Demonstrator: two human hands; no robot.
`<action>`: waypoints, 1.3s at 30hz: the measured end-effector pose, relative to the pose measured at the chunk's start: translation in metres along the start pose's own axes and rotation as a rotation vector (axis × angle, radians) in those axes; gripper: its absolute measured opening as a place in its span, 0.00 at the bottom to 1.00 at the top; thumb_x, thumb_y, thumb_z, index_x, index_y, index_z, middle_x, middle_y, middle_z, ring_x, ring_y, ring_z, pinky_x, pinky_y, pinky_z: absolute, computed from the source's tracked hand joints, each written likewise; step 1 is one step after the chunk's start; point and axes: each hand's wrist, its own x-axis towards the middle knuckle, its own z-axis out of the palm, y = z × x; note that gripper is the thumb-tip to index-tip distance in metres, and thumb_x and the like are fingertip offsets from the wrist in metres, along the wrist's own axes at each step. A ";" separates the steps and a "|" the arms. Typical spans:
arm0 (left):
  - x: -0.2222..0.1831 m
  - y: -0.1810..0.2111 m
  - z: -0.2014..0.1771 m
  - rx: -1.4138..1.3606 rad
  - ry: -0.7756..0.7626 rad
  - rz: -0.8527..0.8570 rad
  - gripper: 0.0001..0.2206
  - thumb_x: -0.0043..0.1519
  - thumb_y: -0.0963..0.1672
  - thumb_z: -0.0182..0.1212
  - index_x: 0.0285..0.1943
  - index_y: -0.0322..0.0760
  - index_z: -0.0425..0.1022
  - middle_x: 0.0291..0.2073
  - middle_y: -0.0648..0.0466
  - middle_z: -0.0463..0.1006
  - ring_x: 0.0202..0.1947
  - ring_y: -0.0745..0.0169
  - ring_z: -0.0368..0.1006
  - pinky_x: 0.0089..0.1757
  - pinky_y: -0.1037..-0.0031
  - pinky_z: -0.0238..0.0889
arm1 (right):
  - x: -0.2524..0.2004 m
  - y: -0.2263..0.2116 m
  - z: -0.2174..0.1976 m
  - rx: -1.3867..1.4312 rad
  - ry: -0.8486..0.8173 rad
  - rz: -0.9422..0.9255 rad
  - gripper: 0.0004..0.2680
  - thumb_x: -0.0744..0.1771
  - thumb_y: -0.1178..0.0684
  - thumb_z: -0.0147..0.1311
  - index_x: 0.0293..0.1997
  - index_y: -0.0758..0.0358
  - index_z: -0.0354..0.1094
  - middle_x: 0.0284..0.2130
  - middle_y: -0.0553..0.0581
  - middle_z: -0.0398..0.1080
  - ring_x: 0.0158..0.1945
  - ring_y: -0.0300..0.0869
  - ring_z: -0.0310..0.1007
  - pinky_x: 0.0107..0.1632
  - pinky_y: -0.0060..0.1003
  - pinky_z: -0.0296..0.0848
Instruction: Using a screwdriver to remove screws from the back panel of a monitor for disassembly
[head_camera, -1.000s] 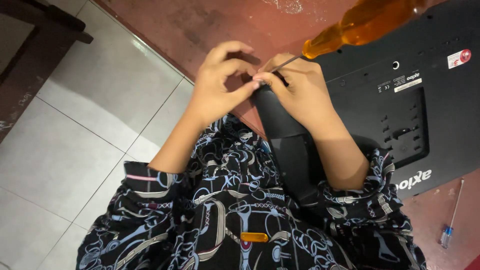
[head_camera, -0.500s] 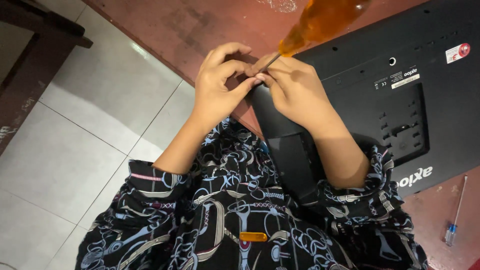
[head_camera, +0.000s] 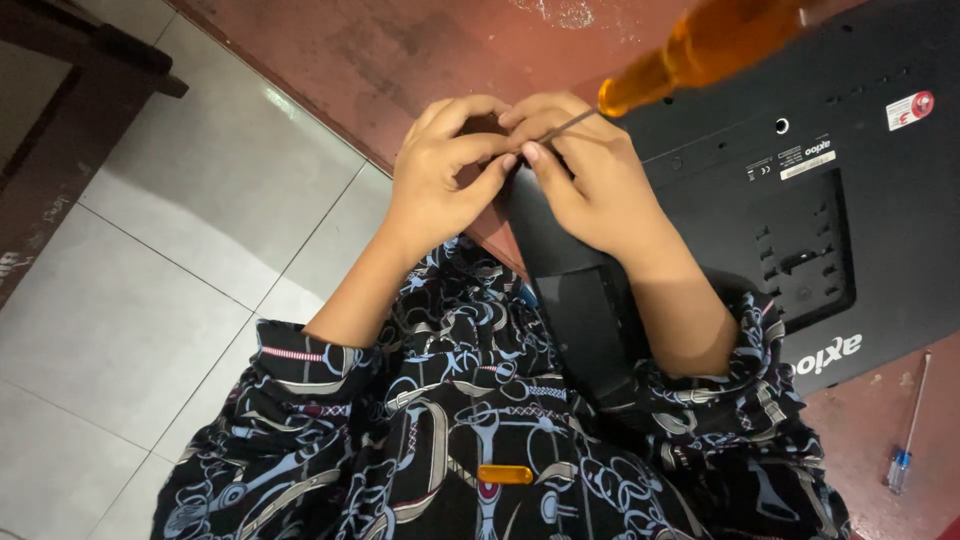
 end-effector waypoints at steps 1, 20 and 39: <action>0.001 0.000 0.000 0.000 0.001 0.000 0.05 0.65 0.44 0.63 0.45 0.47 0.84 0.52 0.60 0.76 0.53 0.54 0.70 0.52 0.58 0.64 | 0.000 0.001 0.001 0.000 0.000 0.000 0.06 0.73 0.63 0.43 0.47 0.74 0.68 0.49 0.68 0.72 0.55 0.57 0.73 0.61 0.47 0.70; 0.001 0.002 -0.003 -0.064 0.015 -0.004 0.04 0.63 0.42 0.63 0.43 0.43 0.83 0.51 0.60 0.76 0.52 0.54 0.71 0.53 0.60 0.64 | -0.006 0.007 0.006 -0.094 0.054 0.053 0.03 0.70 0.65 0.54 0.43 0.71 0.74 0.48 0.61 0.73 0.51 0.50 0.75 0.59 0.43 0.71; 0.002 -0.008 -0.011 -0.196 -0.030 -0.021 0.17 0.72 0.48 0.45 0.58 0.38 0.77 0.57 0.49 0.75 0.62 0.50 0.70 0.61 0.57 0.60 | -0.010 0.008 0.008 -0.057 0.128 0.072 0.03 0.69 0.67 0.56 0.39 0.69 0.74 0.38 0.60 0.78 0.45 0.49 0.80 0.54 0.40 0.74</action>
